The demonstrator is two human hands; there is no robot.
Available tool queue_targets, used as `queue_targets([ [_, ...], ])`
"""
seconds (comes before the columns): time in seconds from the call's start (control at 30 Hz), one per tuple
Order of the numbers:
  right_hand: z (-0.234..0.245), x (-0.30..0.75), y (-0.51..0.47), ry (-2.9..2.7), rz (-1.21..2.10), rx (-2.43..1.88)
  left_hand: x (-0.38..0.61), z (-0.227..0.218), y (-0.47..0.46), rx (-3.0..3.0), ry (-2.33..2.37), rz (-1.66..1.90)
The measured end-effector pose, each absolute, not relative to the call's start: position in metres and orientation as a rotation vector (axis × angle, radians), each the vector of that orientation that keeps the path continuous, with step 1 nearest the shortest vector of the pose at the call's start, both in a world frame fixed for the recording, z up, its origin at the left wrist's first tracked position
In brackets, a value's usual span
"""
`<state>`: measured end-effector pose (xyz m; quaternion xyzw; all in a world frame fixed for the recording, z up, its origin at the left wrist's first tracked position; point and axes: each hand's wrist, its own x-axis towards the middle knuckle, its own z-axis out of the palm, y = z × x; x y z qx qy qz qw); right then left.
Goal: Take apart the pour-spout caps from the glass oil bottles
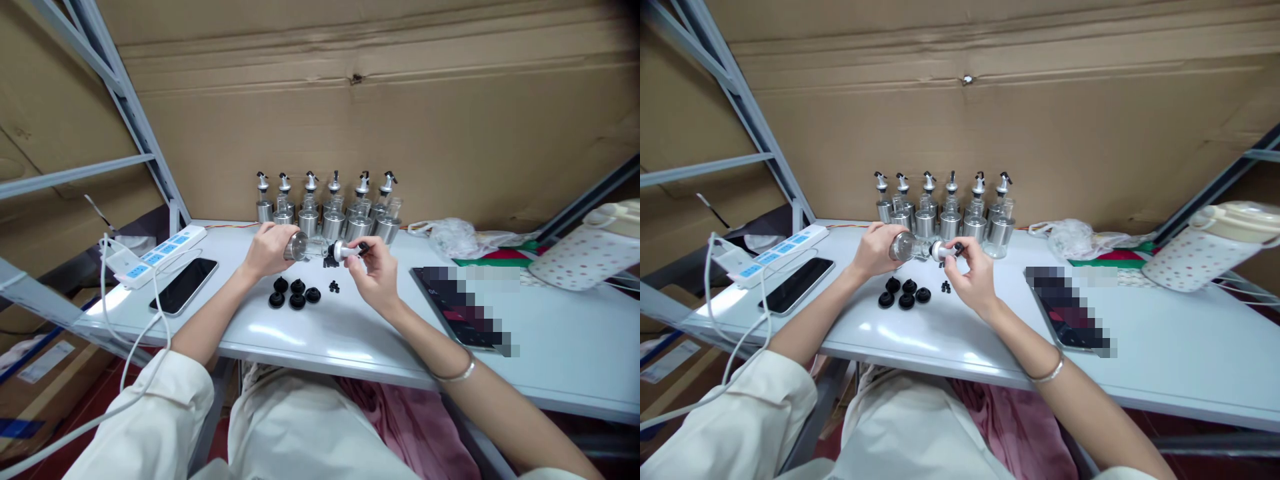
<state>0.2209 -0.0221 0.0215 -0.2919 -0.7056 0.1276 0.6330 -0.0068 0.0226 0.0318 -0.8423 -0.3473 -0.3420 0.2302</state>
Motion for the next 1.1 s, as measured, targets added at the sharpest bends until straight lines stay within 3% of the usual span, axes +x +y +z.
queue_targets([
  [1.1,0.0212,0.2199,-0.0189,-1.740,0.387,-0.690,-0.0050,0.0354,0.0199,-2.276,-0.973,-0.858],
])
